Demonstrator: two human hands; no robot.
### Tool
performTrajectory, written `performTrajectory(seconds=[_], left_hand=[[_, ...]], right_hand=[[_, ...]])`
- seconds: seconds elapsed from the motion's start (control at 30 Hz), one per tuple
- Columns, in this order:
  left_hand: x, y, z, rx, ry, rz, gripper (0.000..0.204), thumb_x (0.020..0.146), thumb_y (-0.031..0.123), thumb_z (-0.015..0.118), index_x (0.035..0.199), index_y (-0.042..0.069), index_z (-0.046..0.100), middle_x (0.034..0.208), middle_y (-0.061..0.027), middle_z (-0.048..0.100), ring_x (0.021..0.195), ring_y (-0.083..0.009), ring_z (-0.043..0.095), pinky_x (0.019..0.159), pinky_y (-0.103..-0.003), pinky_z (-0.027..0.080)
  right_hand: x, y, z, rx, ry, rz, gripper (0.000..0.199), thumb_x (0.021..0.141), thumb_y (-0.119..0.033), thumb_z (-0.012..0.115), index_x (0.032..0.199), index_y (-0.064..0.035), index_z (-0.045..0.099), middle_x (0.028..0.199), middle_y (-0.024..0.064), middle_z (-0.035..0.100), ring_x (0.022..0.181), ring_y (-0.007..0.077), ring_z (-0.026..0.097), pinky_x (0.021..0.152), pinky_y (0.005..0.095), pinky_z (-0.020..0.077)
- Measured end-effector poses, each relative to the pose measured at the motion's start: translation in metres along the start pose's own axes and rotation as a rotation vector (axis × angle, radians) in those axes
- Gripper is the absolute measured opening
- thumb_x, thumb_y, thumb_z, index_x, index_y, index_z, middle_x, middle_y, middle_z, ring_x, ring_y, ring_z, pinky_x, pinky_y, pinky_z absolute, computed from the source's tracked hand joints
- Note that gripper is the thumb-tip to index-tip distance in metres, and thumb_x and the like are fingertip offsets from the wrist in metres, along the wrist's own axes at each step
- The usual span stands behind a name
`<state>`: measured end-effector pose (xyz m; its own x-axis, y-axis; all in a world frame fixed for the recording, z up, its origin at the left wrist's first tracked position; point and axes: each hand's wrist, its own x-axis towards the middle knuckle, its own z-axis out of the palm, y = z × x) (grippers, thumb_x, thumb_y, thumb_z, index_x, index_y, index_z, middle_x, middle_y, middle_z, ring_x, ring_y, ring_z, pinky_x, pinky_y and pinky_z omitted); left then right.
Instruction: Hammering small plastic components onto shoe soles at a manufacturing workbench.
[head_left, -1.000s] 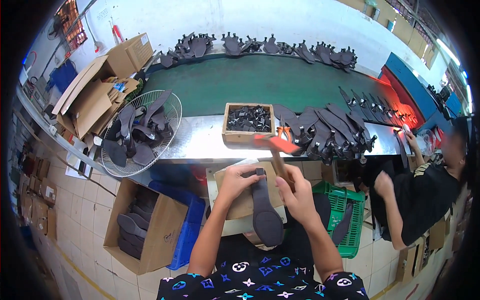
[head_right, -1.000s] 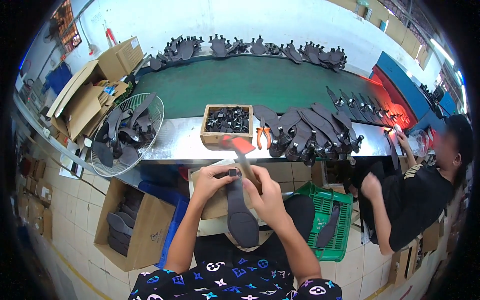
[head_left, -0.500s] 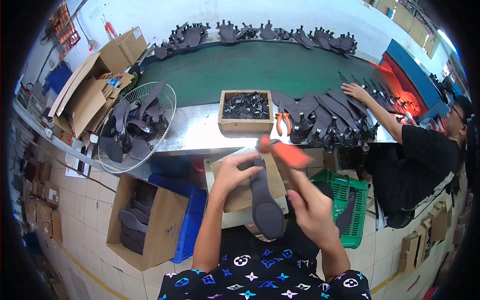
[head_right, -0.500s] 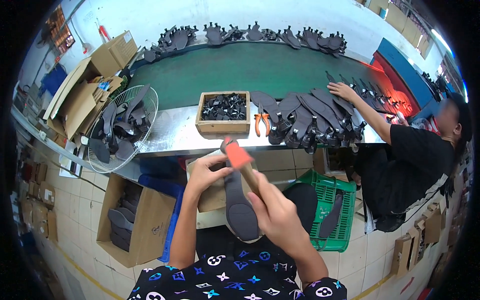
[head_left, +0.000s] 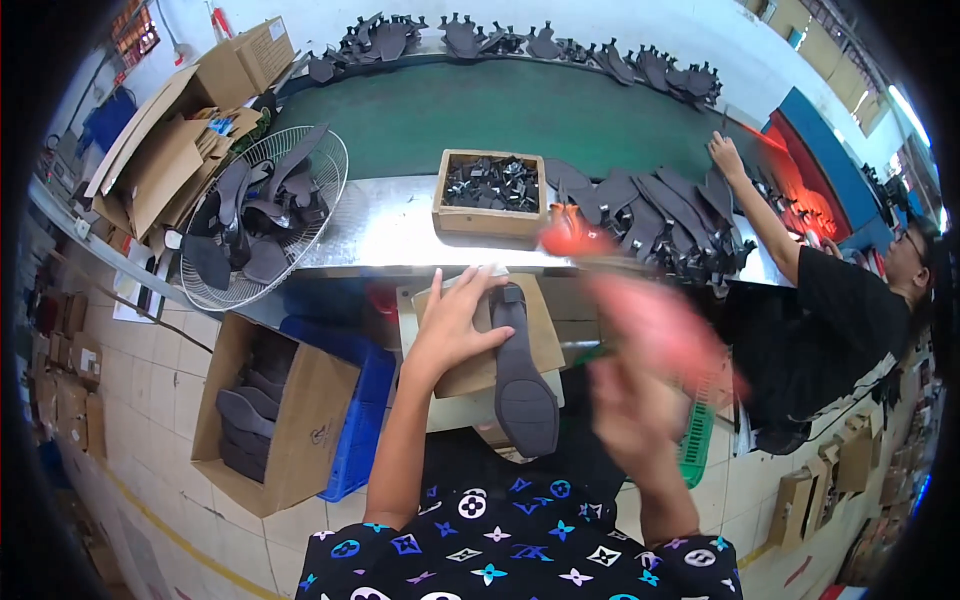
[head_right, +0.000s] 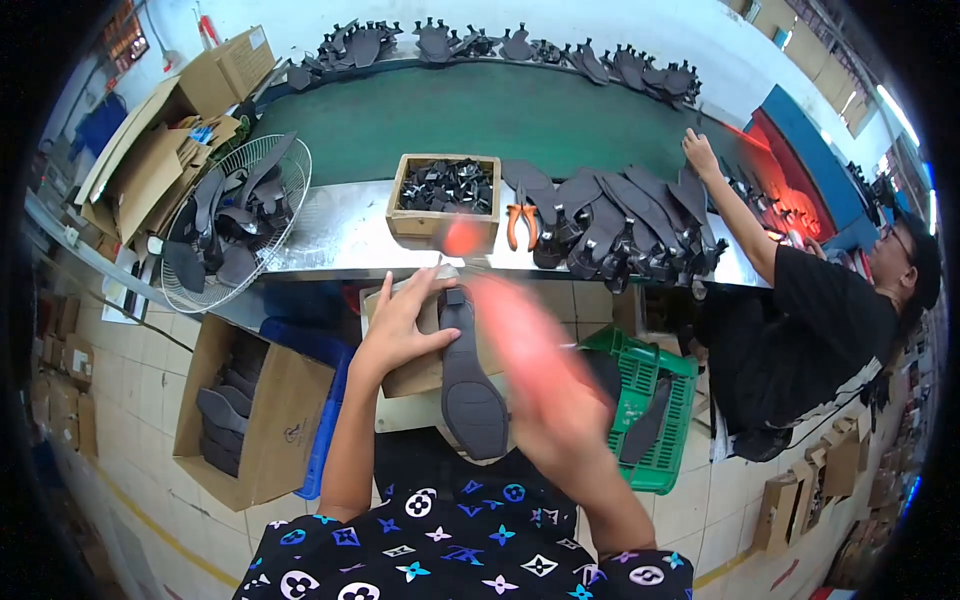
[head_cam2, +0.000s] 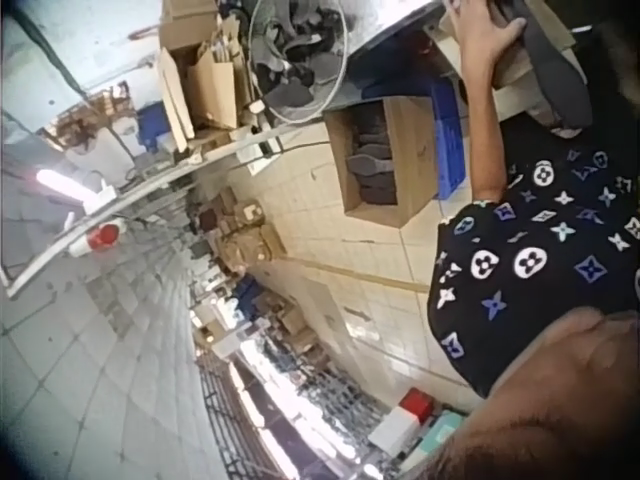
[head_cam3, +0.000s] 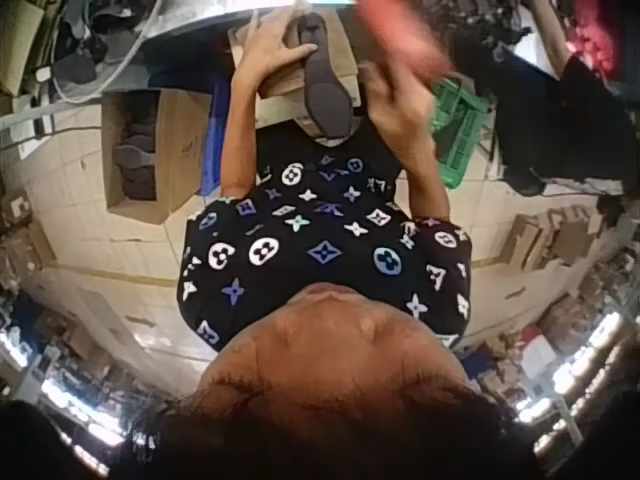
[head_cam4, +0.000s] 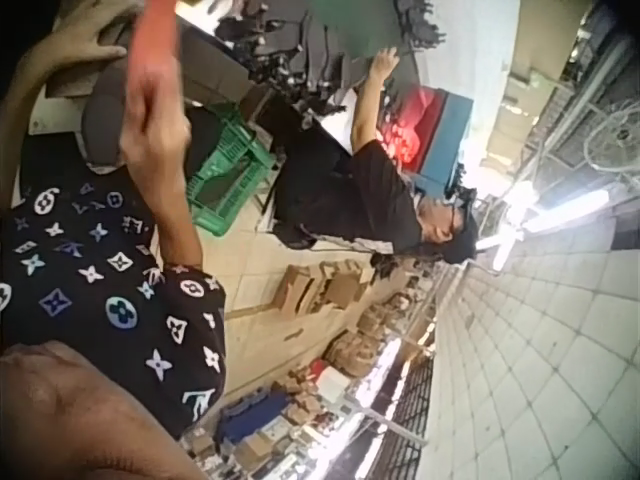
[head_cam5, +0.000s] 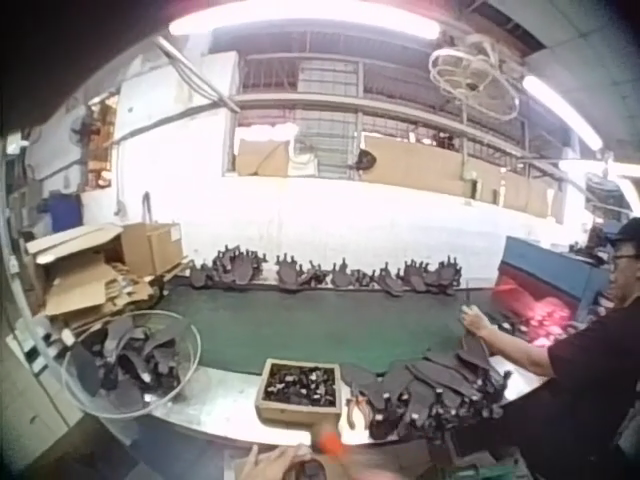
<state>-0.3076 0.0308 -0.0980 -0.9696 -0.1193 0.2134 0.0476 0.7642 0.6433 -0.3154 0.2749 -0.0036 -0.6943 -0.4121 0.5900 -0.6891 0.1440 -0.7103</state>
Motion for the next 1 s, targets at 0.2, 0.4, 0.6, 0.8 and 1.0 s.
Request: performTrajectory(seconds=[0.2,0.4,0.6,0.8,1.0], left_hand=[[-0.008,-0.008,0.018,0.094,0.134,0.205,0.036,0.084,0.032,0.07,0.116,0.015,0.07,0.126,-0.002,0.066,0.127,-0.031,0.054,0.116,-0.055,0.023],[-0.072,0.064,-0.012,-0.515,-0.093,0.192,0.02,0.089,0.018,0.069,0.09,-0.002,0.066,0.077,-0.0127,0.059,0.073,-0.0283,0.06,0.067,-0.037,0.046],[-0.117,0.123,-0.031,-0.953,-0.248,-0.166,0.025,0.097,0.019,0.062,0.09,-0.005,0.067,0.074,-0.005,0.049,0.07,-0.0141,0.048,0.065,-0.029,0.039],[-0.126,0.125,-0.04,-1.207,-0.416,-0.249,0.028,0.1,0.023,0.059,0.101,-0.001,0.073,0.085,-0.0041,0.059,0.083,-0.0115,0.054,0.076,-0.027,0.042],[-0.118,0.131,-0.051,-1.341,-0.659,-0.213,0.033,0.104,0.025,0.053,0.107,-0.002,0.07,0.099,-0.0084,0.066,0.095,-0.0147,0.06,0.089,-0.029,0.044]], right_hand=[[0.002,-0.007,-0.013,-0.09,-0.076,0.135,0.034,0.094,-0.006,0.062,0.126,0.0048,0.059,0.078,0.0086,0.064,0.066,0.0129,0.06,0.063,0.0283,0.0509],[0.006,0.027,0.012,-0.222,-0.273,0.023,0.042,0.09,-0.003,0.066,0.131,-0.0017,0.059,0.092,0.0168,0.065,0.071,0.031,0.063,0.066,0.0361,0.0513],[0.011,0.059,0.051,-0.474,-0.477,-0.384,0.034,0.091,-0.014,0.065,0.124,-0.0045,0.064,0.105,0.0145,0.068,0.096,0.0325,0.066,0.082,0.044,0.0516],[-0.002,0.038,0.017,0.855,-0.787,0.069,0.026,0.096,-0.019,0.061,0.109,0.003,0.069,0.112,0.0164,0.069,0.101,0.0294,0.066,0.09,0.0412,0.0503],[-0.011,0.015,0.0,0.929,-0.808,0.155,0.036,0.094,-0.034,0.065,0.105,0.0004,0.069,0.104,0.0133,0.067,0.099,0.0304,0.063,0.088,0.0402,0.0492]])
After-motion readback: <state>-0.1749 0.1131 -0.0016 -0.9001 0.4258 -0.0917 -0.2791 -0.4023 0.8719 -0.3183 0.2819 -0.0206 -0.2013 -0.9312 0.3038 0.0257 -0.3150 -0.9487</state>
